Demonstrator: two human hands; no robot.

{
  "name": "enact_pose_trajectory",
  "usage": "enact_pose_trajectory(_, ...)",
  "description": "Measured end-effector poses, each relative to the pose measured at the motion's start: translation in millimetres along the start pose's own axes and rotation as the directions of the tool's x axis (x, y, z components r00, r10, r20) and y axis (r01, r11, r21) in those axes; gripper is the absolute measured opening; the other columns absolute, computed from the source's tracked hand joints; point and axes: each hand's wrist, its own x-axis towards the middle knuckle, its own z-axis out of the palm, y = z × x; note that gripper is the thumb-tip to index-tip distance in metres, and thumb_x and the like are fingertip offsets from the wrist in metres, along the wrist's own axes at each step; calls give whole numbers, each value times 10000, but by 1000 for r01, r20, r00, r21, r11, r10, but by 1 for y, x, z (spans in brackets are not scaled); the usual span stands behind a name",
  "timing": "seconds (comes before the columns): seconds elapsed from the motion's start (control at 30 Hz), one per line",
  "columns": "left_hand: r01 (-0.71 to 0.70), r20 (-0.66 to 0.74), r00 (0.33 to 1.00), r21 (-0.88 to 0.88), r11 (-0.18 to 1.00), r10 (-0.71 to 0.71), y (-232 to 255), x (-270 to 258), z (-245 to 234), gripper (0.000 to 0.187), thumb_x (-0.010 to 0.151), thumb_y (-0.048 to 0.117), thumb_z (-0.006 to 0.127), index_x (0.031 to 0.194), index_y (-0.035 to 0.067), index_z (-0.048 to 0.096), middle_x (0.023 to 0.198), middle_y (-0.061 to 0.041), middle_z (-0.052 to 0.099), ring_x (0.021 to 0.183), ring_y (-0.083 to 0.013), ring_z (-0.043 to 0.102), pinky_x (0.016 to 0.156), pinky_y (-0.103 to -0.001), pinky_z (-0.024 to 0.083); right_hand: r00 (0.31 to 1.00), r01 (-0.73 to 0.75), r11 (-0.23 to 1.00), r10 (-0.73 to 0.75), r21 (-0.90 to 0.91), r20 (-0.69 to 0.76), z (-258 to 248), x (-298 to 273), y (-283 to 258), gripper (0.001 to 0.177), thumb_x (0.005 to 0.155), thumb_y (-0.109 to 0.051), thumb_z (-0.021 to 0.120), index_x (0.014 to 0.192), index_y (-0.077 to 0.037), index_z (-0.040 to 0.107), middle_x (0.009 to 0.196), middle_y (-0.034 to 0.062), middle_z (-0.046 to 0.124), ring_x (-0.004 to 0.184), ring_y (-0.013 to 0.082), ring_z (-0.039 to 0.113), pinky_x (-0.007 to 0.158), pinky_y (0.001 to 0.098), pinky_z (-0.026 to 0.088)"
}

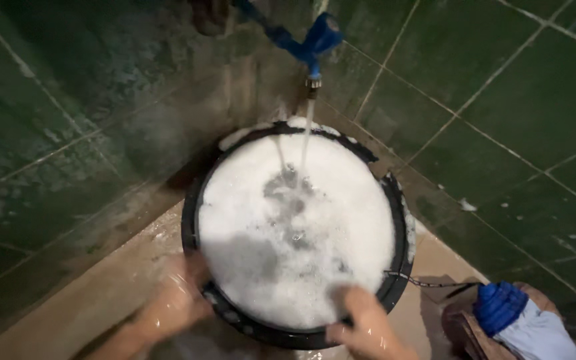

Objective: The person washes several pieces of clothing by hand in a black basin filled with soapy water. They scrub and rinse each item individually under running tap water, then place them aside. The person also rinses the basin itself before refilling it with clean water.

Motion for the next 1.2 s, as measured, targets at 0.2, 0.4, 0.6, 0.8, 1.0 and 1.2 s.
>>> enact_pose_trajectory(0.2,-734,524,575,-9,680,628,53,-23,103,825,813,285,752,1494,-80,463,1307,-216,576,1213,-371,538,1120,-541,382,902,426,773,-324,-469,286,90,-43,76,548,829,-104,630,1363,3,571,1086,131,675,1060,290,661,1021,439,482)
enact_pose_trajectory(0.4,-591,611,593,-112,799,524,38,-24,167,646,719,238,767,1316,64,593,1391,-164,588,1298,-406,520,1004,-595,427,925,142,854,65,-501,374,118,-42,89,233,873,-108,590,1103,-80,613,941,107,683,919,317,665,829,437,539)
enact_pose_trajectory(0.6,-582,849,450,42,812,278,72,-10,115,550,840,212,731,1328,15,570,1246,-165,652,1169,-365,603,964,-500,484,928,157,930,-24,-332,372,87,-32,65,435,695,-190,704,1092,-23,637,963,172,700,909,405,685,715,464,549)
enact_pose_trajectory(0.8,-411,777,531,-114,904,339,118,-17,45,175,893,156,666,1020,67,748,995,-185,734,963,-383,696,828,-496,558,709,49,807,387,-588,590,70,-72,71,377,991,-194,527,1359,-255,581,872,185,686,848,369,718,728,519,567)
enact_pose_trajectory(1.0,-222,717,608,-260,940,342,192,20,-119,338,689,22,693,1002,119,778,924,-176,722,941,-398,688,827,-495,552,689,153,911,180,-383,702,-57,-59,-2,310,875,-167,576,1164,-226,673,825,145,717,861,364,717,763,470,571)
enact_pose_trajectory(1.2,-175,804,480,-305,936,352,240,31,-204,380,675,15,684,1037,108,750,892,-206,708,914,-417,687,827,-503,539,676,132,990,-54,-49,734,-124,-55,-83,274,795,-114,644,1059,-138,716,859,159,728,879,364,735,752,455,572)
